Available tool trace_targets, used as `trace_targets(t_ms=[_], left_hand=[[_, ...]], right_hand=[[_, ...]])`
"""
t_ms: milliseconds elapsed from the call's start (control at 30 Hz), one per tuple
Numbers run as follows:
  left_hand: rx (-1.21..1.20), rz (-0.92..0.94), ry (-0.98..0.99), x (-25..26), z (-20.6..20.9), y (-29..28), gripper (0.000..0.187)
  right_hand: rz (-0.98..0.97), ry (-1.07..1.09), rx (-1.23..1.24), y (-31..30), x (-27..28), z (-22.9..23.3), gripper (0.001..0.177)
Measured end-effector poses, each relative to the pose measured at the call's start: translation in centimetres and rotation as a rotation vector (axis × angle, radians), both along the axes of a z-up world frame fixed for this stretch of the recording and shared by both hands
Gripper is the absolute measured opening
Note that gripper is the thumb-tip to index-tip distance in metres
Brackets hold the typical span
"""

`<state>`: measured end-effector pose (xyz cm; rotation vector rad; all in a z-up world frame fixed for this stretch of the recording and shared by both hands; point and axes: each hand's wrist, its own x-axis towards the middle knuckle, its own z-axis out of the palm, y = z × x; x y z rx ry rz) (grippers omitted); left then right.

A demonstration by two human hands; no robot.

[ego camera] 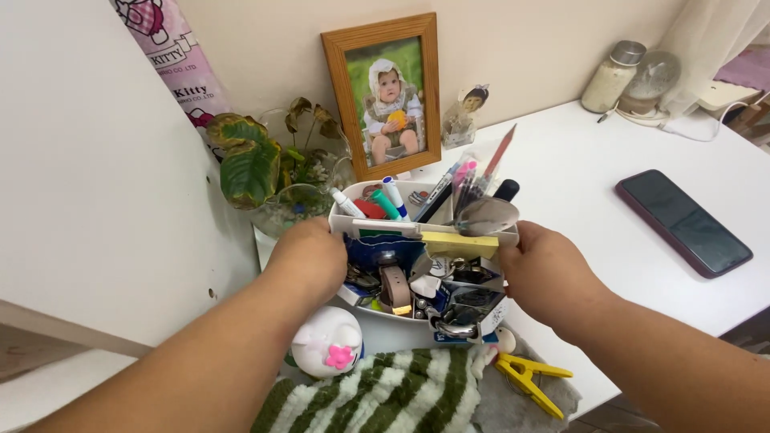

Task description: Organizing and tidying various items on white cubby-style shelves, including books, snacks, and personal care products.

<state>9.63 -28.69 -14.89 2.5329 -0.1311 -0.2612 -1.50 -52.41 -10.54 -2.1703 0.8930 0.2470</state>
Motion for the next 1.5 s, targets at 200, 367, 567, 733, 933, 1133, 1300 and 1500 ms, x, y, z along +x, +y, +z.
trace_targets(t_ms=[200,367,567,733,933,1133,1300,1500], left_hand=[[-0.018,0.013,-0.024,-1.0,1.7,-0.4,0.035],[0.010,-0.009,-0.049,-1.9,3.2,-1.1,0.036],[-0.062,-0.004,-0.088,-4.1,6.7,-2.5,0.035],[0.016,-0.007,-0.194,-5.9,9.3,-3.2,0.042],[-0.260,0.188,-0.042,-10.5,11.5,-2.0,0.047],[-0.779,0.046,0.058,-16.1,11.3,1.4,0.064],[-0.982,0.119,0.235,-20.5,12.1,6.4,0.074],[-1.053,0.275,0.347,-25.8,14.1,14.0,0.072]], right_hand=[[-0.034,-0.013,-0.061,-0.3,0.3,-0.8,0.029],[-0.029,-0.083,-0.081,-1.1,-0.6,-0.7,0.030],[-0.012,-0.187,-0.123,-3.7,-1.3,1.7,0.027],[0.024,-0.192,-0.123,-4.9,-2.7,5.4,0.028],[0.048,-0.264,0.029,-4.8,-5.0,8.0,0.026],[0.184,-0.287,0.047,-2.7,-6.3,10.2,0.029],[0.347,-0.161,-0.169,2.3,-7.5,12.2,0.028],[0.451,-0.170,-0.158,10.0,-8.8,13.2,0.025]])
